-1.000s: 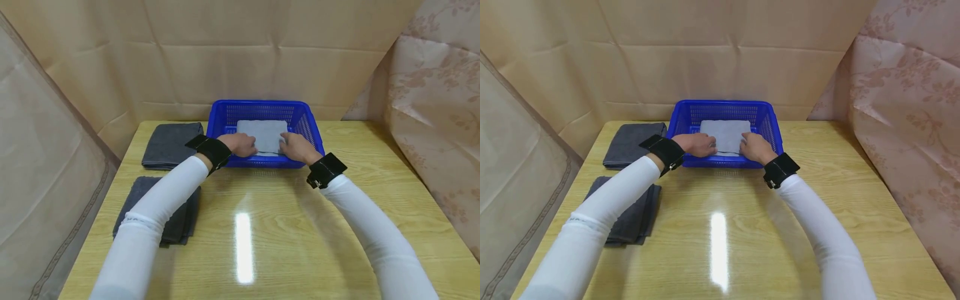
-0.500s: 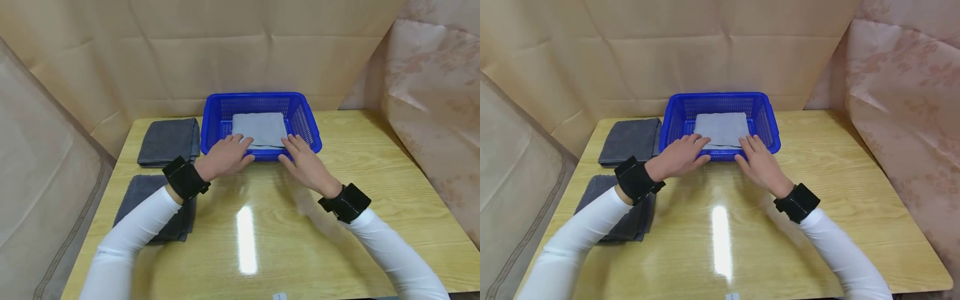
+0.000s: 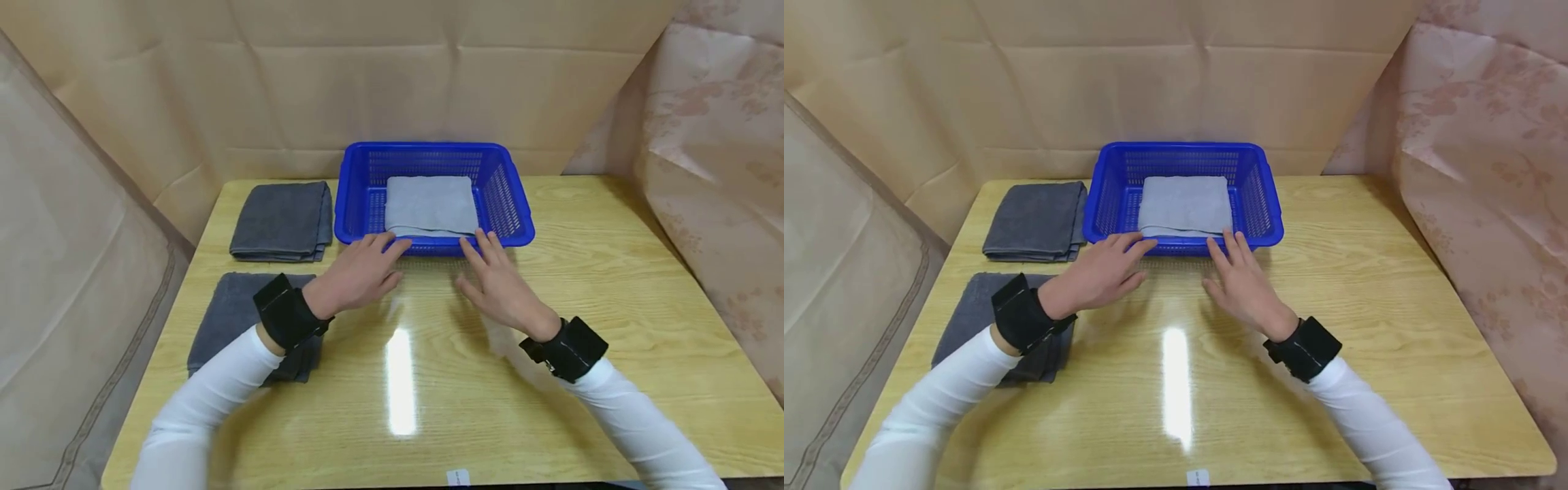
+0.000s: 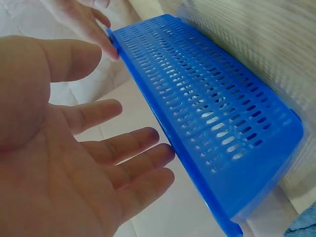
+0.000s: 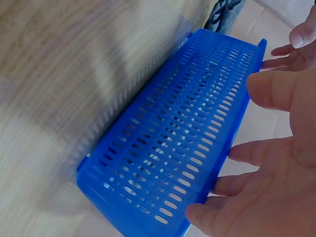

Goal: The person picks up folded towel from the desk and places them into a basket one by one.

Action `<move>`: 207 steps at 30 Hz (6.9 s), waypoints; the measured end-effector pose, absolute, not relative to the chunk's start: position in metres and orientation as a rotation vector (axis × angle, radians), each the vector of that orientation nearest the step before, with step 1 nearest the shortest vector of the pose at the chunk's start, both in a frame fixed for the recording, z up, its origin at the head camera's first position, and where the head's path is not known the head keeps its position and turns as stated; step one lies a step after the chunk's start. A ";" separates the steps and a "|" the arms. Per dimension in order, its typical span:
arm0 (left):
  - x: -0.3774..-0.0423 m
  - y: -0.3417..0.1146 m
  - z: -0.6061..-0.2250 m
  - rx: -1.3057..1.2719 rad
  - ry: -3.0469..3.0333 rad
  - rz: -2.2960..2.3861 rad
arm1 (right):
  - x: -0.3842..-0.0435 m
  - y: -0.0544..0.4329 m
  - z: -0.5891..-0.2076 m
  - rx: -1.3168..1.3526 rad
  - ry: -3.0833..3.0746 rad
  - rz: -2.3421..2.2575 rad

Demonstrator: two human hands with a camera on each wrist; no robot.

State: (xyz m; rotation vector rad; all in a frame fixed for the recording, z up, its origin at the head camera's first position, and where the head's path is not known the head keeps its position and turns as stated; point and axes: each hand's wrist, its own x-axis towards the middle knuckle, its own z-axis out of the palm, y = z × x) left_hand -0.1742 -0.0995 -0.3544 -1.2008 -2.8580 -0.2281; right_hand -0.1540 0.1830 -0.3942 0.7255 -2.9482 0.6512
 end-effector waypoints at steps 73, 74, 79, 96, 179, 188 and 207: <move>-0.132 -0.291 -0.407 0.302 -3.372 -0.527 | -0.150 0.186 -0.406 0.751 -2.913 0.645; -0.131 -0.290 -0.407 0.293 -3.365 -0.525 | -0.149 0.186 -0.406 0.751 -2.913 0.644; -0.129 -0.289 -0.405 0.254 -3.340 -0.559 | -0.149 0.186 -0.405 0.745 -2.913 0.641; -0.126 -0.287 -0.404 -0.085 -3.193 -0.711 | -0.151 0.187 -0.404 0.748 -2.917 0.606; -0.134 -0.117 -0.414 -0.826 -3.270 -1.096 | -0.146 0.185 -0.407 0.633 -2.832 0.821; -0.136 -0.112 -0.411 -0.856 -3.249 -1.099 | -0.132 0.185 -0.411 0.491 -2.659 0.808; -0.135 -0.111 -0.408 -0.875 -3.277 -1.073 | -0.130 0.180 -0.432 0.443 -3.313 0.993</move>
